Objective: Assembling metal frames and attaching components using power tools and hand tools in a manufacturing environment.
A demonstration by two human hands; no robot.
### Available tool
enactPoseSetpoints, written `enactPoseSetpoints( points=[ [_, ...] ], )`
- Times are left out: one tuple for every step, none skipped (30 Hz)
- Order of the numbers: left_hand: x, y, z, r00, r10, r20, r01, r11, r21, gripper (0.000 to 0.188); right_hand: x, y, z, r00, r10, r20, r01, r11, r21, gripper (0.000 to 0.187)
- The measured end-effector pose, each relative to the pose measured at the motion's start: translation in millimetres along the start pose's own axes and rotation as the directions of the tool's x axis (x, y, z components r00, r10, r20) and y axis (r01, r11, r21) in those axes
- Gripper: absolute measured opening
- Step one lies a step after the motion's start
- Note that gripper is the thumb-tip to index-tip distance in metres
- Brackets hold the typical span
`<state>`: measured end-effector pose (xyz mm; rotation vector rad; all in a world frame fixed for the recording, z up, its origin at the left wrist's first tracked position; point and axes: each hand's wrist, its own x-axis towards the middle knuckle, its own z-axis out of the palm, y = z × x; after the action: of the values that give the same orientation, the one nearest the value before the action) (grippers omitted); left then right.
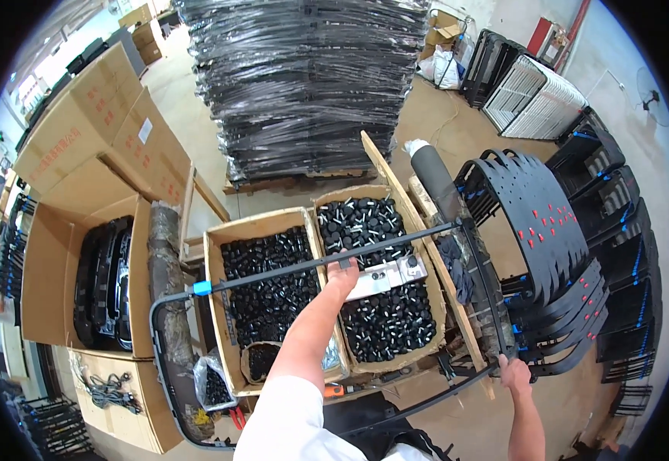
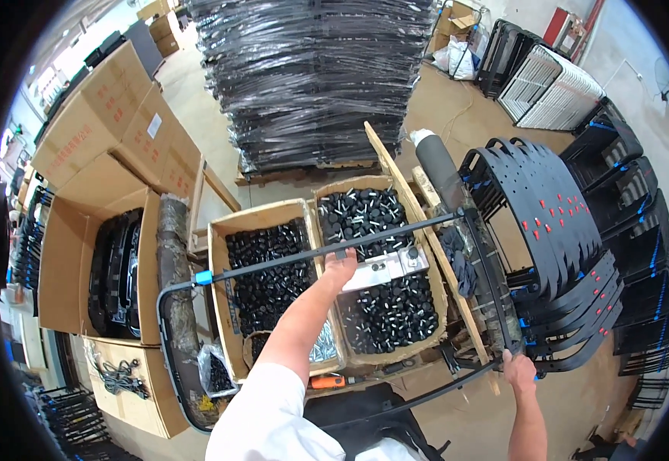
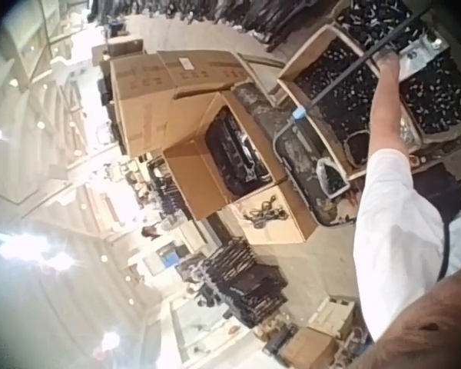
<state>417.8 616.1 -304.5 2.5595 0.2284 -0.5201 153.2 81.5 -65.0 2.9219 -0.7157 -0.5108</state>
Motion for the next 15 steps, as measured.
enactPoseSetpoints(
  points=[
    [-5.3, 25.5, 16.5, 0.997, 0.011, 0.073, -0.005, 0.997, -0.083, 0.053, -11.8, 13.0, -3.7, 0.999, 0.047, -0.005, -0.047, 0.999, 0.0, 0.061],
    [4.0, 6.7, 22.3, 0.999, 0.004, 0.047, 0.002, 0.991, -0.133, 0.052, -17.3, -3.3, -18.2, 1.0, -0.008, 0.027, 0.009, 1.0, -0.03, 0.063],
    [18.5, -18.6, 30.3, 1.0, -0.009, 0.016, 0.012, 0.983, -0.184, 0.05, -15.6, -17.5, -28.2, 0.996, -0.07, 0.057, 0.073, 0.996, -0.059, 0.064],
    [32.0, -22.0, 47.8, 1.0, 0.001, 0.008, 0.0, 0.982, -0.187, 0.05, -18.2, -7.9, -19.6, 0.989, -0.144, -0.02, 0.144, 0.989, -0.02, 0.065],
    [43.5, -28.9, 57.4, 1.0, 0.007, -0.007, -0.008, 0.972, -0.236, 0.049, -16.9, -6.5, -14.9, 0.988, -0.149, -0.033, 0.149, 0.989, -0.012, 0.065],
    [50.6, -45.4, 57.8, 0.999, -0.004, -0.034, -0.006, 0.958, -0.286, 0.048, -9.2, -11.5, -9.2, 0.998, -0.069, -0.008, 0.069, 0.997, 0.038, 0.062],
    [54.2, -58.9, 51.6, 0.998, -0.015, -0.068, -0.008, 0.942, -0.335, 0.047, -1.0, -14.1, -3.7, 1.0, 0.006, 0.019, -0.008, 0.996, 0.09, 0.059],
    [54.6, -73.1, 46.0, 0.994, -0.031, -0.1, -0.01, 0.922, -0.388, 0.046, 10.8, -14.5, 2.5, 0.995, 0.044, 0.089, -0.056, 0.988, 0.145, 0.057],
    [51.6, -93.1, 45.3, 0.99, -0.061, -0.125, -0.001, 0.896, -0.445, 0.045, 15.3, -25.7, 1.4, 0.997, 0.004, 0.081, -0.015, 0.99, 0.141, 0.057],
    [46.1, -103.3, 39.3, 0.985, -0.081, -0.153, -0.006, 0.868, -0.497, 0.044, 16.0, -29.5, -1.0, 0.992, -0.126, 0.002, 0.126, 0.991, 0.047, 0.059],
    [38.8, -59.2, 43.2, 0.99, -0.046, -0.131, -0.027, 0.86, -0.51, 0.044, 5.9, -15.0, -2.5, 0.98, -0.187, -0.06, 0.183, 0.981, -0.072, 0.063],
    [28.2, -18.3, 37.9, 0.998, 0.0, -0.065, -0.018, 0.965, -0.262, 0.045, -4.4, 2.8, 3.9, 0.972, -0.173, -0.157, 0.165, 0.984, -0.066, 0.063],
    [6.8, 35.0, 21.6, 0.998, 0.068, 0.015, -0.068, 0.998, 0.012, 0.046, -17.4, 28.2, 7.4, 0.982, -0.09, -0.166, 0.078, 0.994, -0.074, 0.063],
    [-0.5, 23.1, 3.0, 0.997, 0.044, 0.061, -0.031, 0.979, -0.201, 0.048, -7.6, 22.2, 5.3, 0.999, 0.031, -0.004, -0.031, 0.999, 0.021, 0.058],
    [-8.5, 18.9, -8.0, 0.999, 0.034, 0.04, -0.025, 0.978, -0.206, 0.048, 1.1, 18.6, 4.4, 0.974, 0.145, 0.174, -0.162, 0.983, 0.088, 0.055]
  ],
)
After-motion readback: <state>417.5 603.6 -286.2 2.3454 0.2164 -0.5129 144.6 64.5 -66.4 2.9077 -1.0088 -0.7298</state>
